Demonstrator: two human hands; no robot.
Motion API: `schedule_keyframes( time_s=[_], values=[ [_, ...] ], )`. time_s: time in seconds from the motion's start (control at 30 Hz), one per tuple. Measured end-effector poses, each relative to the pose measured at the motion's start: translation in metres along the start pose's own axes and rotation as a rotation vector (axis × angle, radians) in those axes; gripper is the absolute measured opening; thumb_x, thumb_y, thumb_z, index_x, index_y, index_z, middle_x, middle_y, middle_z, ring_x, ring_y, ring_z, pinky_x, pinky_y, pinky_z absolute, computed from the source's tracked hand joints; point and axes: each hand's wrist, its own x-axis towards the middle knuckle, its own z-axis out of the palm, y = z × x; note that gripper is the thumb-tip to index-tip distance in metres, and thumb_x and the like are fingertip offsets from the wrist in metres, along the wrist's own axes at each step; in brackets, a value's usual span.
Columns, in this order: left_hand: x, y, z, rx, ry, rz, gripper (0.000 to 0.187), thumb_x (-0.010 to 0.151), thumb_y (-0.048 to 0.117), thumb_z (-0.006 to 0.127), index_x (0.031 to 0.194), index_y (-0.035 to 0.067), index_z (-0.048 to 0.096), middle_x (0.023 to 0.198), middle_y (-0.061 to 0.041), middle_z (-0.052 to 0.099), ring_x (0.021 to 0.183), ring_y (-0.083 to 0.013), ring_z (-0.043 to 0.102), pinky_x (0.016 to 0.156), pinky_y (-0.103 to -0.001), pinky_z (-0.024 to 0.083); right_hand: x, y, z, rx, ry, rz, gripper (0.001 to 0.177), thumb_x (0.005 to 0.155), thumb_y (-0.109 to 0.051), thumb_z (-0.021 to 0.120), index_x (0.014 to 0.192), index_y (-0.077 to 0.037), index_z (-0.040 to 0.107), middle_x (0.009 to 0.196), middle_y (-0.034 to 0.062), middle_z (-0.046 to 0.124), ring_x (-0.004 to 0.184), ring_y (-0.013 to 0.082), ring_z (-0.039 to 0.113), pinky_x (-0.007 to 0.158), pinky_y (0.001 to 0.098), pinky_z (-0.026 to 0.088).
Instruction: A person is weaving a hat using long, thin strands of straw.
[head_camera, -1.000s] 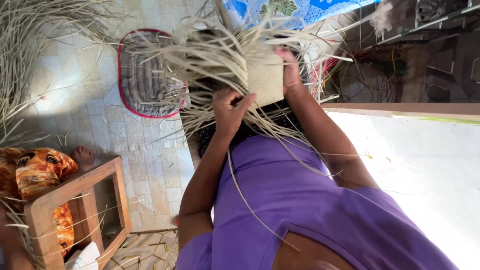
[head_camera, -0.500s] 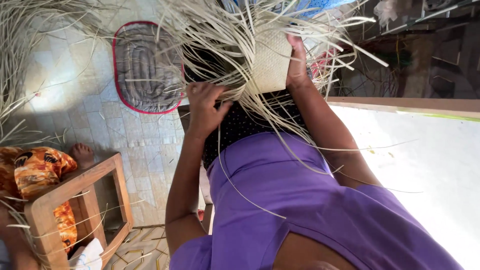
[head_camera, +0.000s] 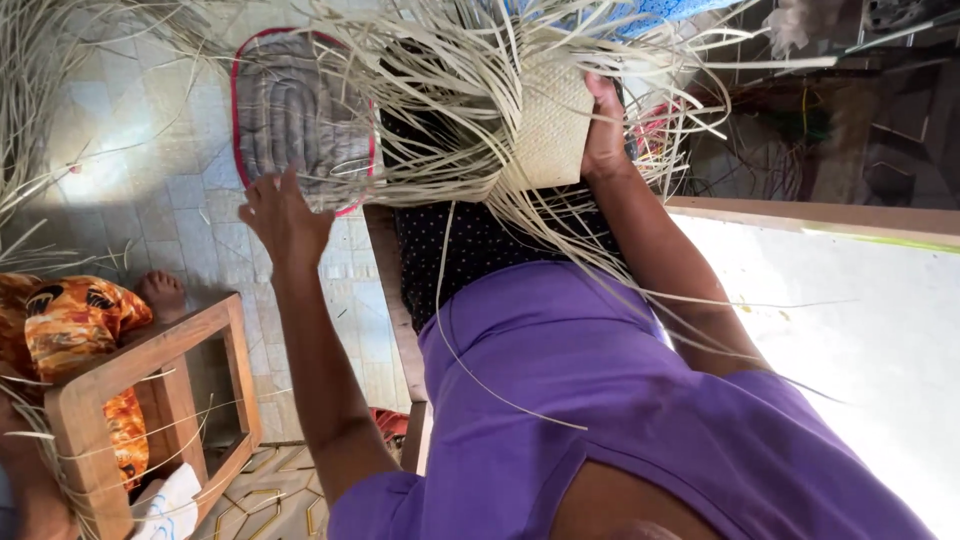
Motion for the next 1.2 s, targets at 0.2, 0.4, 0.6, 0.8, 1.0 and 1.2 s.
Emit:
schedule_keyframes(
  time_s=[0.2, 0.4, 0.6, 0.8, 1.0, 1.2],
  values=[
    [-0.056, 0.113, -0.065, -0.802, 0.381, 0.429, 0.063, 0.086, 0.043, 0.058, 0.131, 0.006, 0.035, 0.132, -0.015, 0.037, 0.123, -0.0299, 0.034, 0.104, -0.046, 0.026, 0.005, -0.007, 0.001, 0.041, -0.005, -0.013, 0.076, 0.063, -0.046, 0.056, 0.12, 0.003, 0.043, 0.109, 0.0243, 0.052, 0.085, 0.0324, 0.056, 0.063, 0.0377, 0.049],
    [-0.015, 0.126, -0.006, -0.212, 0.2, 0.478, 0.095, 0.059, 0.014, 0.075, 0.139, 0.012, 0.024, 0.138, -0.022, 0.027, 0.128, -0.0367, 0.032, 0.103, -0.057, 0.02, -0.002, -0.01, 0.001, 0.113, -0.034, -0.073, 0.048, 0.072, -0.036, 0.057, 0.103, 0.0, 0.056, 0.1, 0.017, 0.059, 0.084, 0.0268, 0.058, 0.074, 0.0359, 0.047],
    [0.078, 0.07, 0.019, -0.112, 0.487, 0.365, 0.067, 0.061, -0.012, 0.061, 0.124, 0.004, 0.046, 0.124, -0.02, 0.043, 0.116, -0.0338, 0.044, 0.098, -0.059, 0.022, -0.002, -0.006, 0.0, 0.017, -0.015, -0.033, 0.058, 0.068, -0.041, 0.054, 0.111, -0.001, 0.051, 0.104, 0.0198, 0.055, 0.083, 0.03, 0.056, 0.065, 0.0386, 0.047],
    [0.113, -0.015, 0.025, 0.295, -0.205, -0.208, 0.096, 0.067, 0.025, 0.077, 0.14, 0.009, 0.015, 0.14, -0.027, 0.022, 0.127, -0.0406, 0.025, 0.097, -0.063, 0.02, 0.0, -0.005, 0.002, 0.081, -0.09, 0.006, 0.054, 0.071, -0.036, 0.054, 0.112, -0.002, 0.052, 0.107, 0.0189, 0.056, 0.092, 0.0307, 0.056, 0.078, 0.0401, 0.046],
    [-0.003, 0.078, -0.057, -0.554, 0.597, 0.362, 0.008, 0.07, 0.0, 0.058, 0.078, 0.002, 0.057, 0.074, -0.01, 0.054, 0.068, -0.0234, 0.049, 0.066, -0.035, 0.039, -0.002, -0.003, 0.013, 0.018, -0.027, -0.025, 0.041, 0.077, -0.033, 0.054, 0.099, 0.001, 0.053, 0.093, 0.0174, 0.058, 0.072, 0.0243, 0.057, 0.061, 0.0323, 0.048],
    [-0.051, 0.163, -0.054, -0.932, 0.444, 0.408, 0.026, 0.078, 0.025, 0.065, 0.092, 0.004, 0.06, 0.09, -0.006, 0.059, 0.082, -0.0195, 0.052, 0.091, -0.039, 0.029, -0.012, -0.005, 0.016, -0.334, 0.009, -0.033, 0.078, 0.075, -0.054, 0.054, 0.117, 0.01, 0.038, 0.127, 0.0326, 0.032, 0.116, 0.0493, 0.031, 0.095, 0.0575, 0.028]
  ],
)
